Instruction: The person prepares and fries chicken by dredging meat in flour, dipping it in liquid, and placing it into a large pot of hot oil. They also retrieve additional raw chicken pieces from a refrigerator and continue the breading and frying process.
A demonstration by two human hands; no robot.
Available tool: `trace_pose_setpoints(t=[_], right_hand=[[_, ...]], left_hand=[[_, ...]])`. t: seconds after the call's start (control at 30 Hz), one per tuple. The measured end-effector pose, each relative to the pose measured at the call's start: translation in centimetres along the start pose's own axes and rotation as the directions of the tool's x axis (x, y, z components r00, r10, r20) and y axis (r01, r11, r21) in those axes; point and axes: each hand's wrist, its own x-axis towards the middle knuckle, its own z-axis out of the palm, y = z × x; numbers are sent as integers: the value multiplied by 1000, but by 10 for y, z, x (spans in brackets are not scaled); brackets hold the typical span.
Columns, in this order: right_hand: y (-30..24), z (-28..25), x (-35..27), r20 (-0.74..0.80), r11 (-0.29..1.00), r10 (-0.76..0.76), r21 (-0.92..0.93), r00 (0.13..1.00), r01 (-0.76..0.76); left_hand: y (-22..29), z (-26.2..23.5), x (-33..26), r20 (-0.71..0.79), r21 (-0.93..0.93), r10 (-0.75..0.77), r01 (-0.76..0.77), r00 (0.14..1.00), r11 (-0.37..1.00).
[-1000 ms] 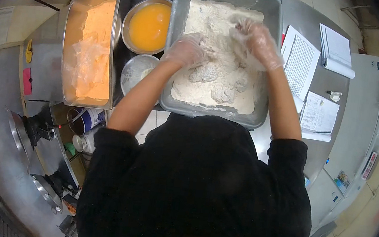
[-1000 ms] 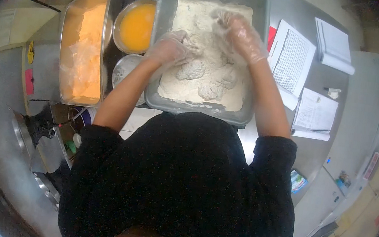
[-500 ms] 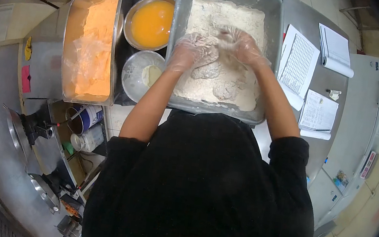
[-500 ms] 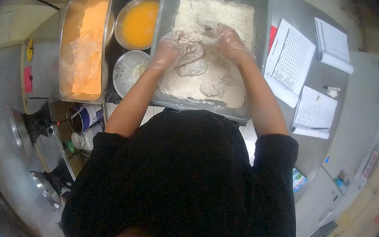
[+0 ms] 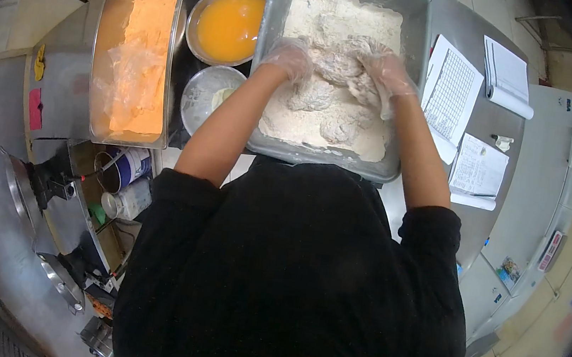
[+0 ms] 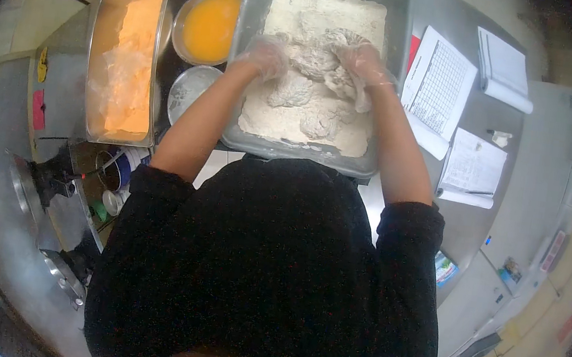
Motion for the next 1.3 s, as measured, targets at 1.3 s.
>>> trace_pose_setpoints(t=[1.3], right_hand=[[-111,-122,-132,-132,972,118,218,984,-87]], left_hand=[[8,-63,-41,-97,-928,-114,-48,989,370]])
